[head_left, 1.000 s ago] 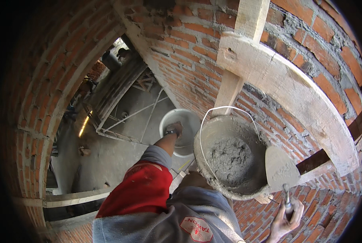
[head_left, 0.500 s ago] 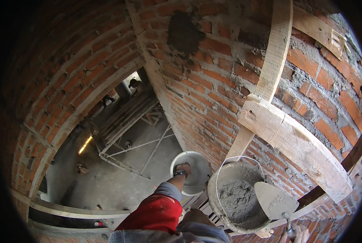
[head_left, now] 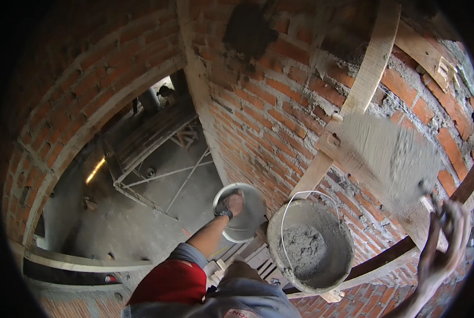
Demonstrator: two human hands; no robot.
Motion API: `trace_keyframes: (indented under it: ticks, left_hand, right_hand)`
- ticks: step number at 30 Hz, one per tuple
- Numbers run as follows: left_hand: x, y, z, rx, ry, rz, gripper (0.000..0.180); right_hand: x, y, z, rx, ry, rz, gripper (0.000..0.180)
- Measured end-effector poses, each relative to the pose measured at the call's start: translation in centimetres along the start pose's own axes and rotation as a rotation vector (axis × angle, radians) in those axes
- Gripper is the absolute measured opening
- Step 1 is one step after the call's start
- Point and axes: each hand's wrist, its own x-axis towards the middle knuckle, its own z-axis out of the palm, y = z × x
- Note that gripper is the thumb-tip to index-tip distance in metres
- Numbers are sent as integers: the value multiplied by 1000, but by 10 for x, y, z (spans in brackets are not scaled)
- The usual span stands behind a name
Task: The person scoops wet cement from a bucket with a trowel and applies it to a brick wall, smoothing the surface. The person repeatedly transfers cement between buckets and continues plastering the wall.
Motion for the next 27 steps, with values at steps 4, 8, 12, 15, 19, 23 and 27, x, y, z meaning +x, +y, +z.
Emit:
trace_keyframes:
  ticks: [4,8,12,15,19,23,27]
  left_hand:
    - [-18,0,-46,-191,190,57,32]
    - [-55,13,-93,-520,193,-46,30]
    - [-81,11,-113,-836,260,-7,24]
    - [-82,2,-121,-502,500,107,25]
    - [-62,-10,-142,-361,481,314,32]
    - [-69,-15,-156,-995,186,-157,38]
    - [-81,-4,-165,-1022,59,-88,44]
  right_hand:
    - [55,31,43,74,88,-183,31]
    - [67,40,86,-59,8,-91,27]
    - [57,52,99,-18,-57,-65,26]
    - [55,64,104,133,-193,-39,33]
    - [38,60,108,120,-214,-22,28]
    - [13,37,86,-110,-32,-139,25]
    - [15,24,78,-214,-1,-214,22]
